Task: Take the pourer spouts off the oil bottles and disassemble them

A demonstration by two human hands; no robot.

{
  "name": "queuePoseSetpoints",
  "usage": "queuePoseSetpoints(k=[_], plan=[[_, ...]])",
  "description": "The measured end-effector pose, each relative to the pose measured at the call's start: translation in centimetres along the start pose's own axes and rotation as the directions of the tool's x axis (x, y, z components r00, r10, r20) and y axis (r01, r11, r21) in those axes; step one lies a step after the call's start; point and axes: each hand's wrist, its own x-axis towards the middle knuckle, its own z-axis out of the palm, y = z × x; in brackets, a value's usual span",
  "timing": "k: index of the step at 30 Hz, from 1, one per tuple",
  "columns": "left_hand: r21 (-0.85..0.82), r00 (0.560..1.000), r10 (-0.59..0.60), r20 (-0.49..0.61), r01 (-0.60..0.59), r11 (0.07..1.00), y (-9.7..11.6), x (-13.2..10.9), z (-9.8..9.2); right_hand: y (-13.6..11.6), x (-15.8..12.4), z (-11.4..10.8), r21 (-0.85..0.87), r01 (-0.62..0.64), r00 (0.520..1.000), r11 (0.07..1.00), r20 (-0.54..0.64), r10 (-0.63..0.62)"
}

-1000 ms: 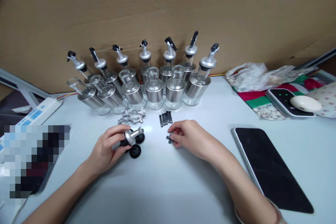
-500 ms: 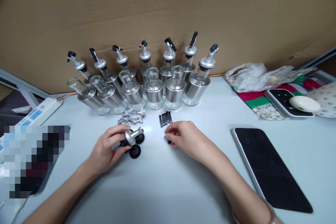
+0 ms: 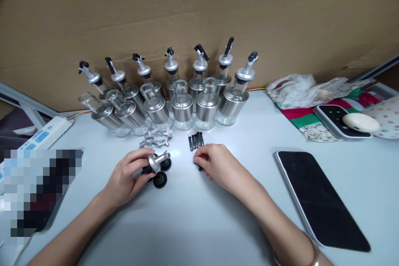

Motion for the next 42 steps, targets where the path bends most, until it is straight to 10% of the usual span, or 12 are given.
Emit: queuePoseSetpoints(k=[42], plan=[[0.017,0.999,0.003,0.04,-0.004,1.0,0.1,0.0,-0.1,0.8,-0.6,-1.7,-0.016,0.026,0.999,1.0,0.035,-0.026]])
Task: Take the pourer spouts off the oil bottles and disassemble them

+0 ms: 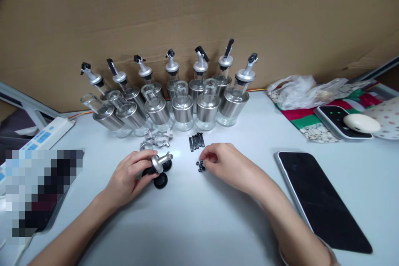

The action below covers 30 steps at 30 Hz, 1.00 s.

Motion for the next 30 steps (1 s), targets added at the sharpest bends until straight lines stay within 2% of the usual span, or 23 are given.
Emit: queuePoseSetpoints(k=[22,27,30], plan=[[-0.001,1.0,0.002,0.006,-0.002,1.0,0.0,0.13,-0.07,-0.34,0.05,0.3,-0.083,-0.016,0.999,0.996,0.029,0.019],[0.002,1.0,-0.001,0.011,0.001,1.0,0.02,0.1,-0.05,0.01,-0.34,0.3,-0.18,0.152,0.988,0.972,0.04,-0.147],[0.005,1.0,0.0,0.016,0.0,1.0,0.03,0.08,0.03,0.06,-0.55,0.64,-0.183,0.208,0.977,0.961,0.086,-0.195]])
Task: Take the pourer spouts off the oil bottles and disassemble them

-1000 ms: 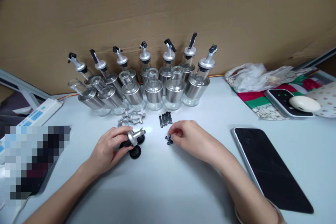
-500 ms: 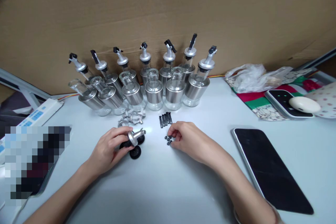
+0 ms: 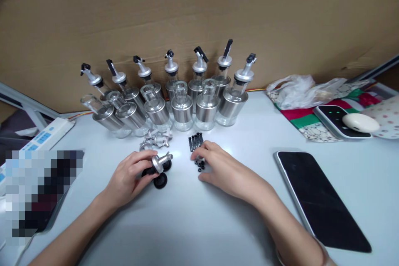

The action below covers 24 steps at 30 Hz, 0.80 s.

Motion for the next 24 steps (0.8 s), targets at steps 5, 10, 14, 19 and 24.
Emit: queuePoseSetpoints(k=[5,10,14,19,24], plan=[[-0.001,1.0,0.003,-0.004,-0.003,1.0,0.01,-0.05,0.05,-0.26,0.06,0.35,-0.013,0.04,0.999,0.999,0.0,-0.04],[-0.002,1.0,-0.019,0.02,0.019,1.0,0.15,-0.09,0.02,-0.22,0.33,0.18,-0.03,0.073,0.997,0.997,-0.012,-0.074],[-0.004,1.0,-0.009,0.018,0.009,1.0,0.18,-0.14,0.05,-0.21,0.37,0.14,-0.044,0.082,0.996,0.996,-0.021,-0.083],[-0.016,1.0,-0.005,0.017,0.005,1.0,0.16,-0.14,0.03,0.29,0.11,0.02,-0.021,0.062,0.998,0.998,-0.03,-0.063],[-0.006,1.0,-0.009,0.015,0.009,1.0,0.14,-0.06,-0.01,0.6,0.22,-0.16,-0.026,0.027,0.999,0.999,-0.029,-0.028]])
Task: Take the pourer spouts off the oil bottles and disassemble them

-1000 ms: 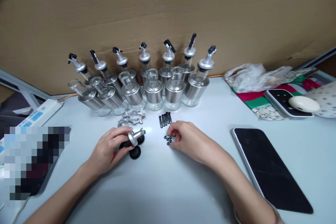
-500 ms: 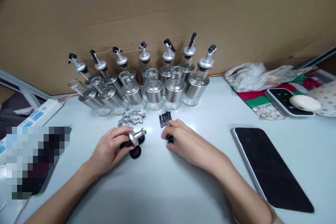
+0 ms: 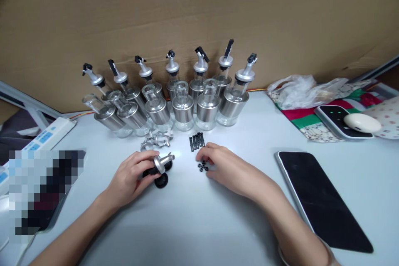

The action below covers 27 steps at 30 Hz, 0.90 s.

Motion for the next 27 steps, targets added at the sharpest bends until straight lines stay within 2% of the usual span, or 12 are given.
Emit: queuePoseSetpoints(k=[8,12,14,19,23,27], plan=[[0.007,1.0,0.0,0.01,0.0,1.0,0.1,0.0,0.0,0.0,0.1,0.1,-0.005,0.025,0.999,1.0,-0.043,-0.025],[-0.008,1.0,0.011,0.012,-0.011,1.0,0.2,0.0,0.1,-0.9,-0.2,-0.5,0.037,0.084,0.984,0.996,-0.16,-0.077],[-0.006,1.0,0.008,0.0,-0.008,1.0,0.3,-0.1,0.2,-2.0,-0.2,-0.6,0.101,0.117,0.979,0.988,-0.179,-0.098],[0.035,0.999,-0.006,-0.051,0.008,0.999,1.1,-0.1,0.4,-4.8,-0.3,1.2,0.378,0.192,0.981,0.906,-0.094,-0.169],[-0.053,0.999,0.024,-0.022,-0.025,0.998,1.6,-0.1,0.5,-5.6,-0.2,3.1,0.499,0.211,0.974,0.84,-0.175,-0.141],[-0.104,0.996,0.084,-0.042,-0.088,0.991,1.1,-0.4,0.6,-5.5,-0.2,3.3,0.491,0.28,0.948,0.825,-0.275,-0.158]])
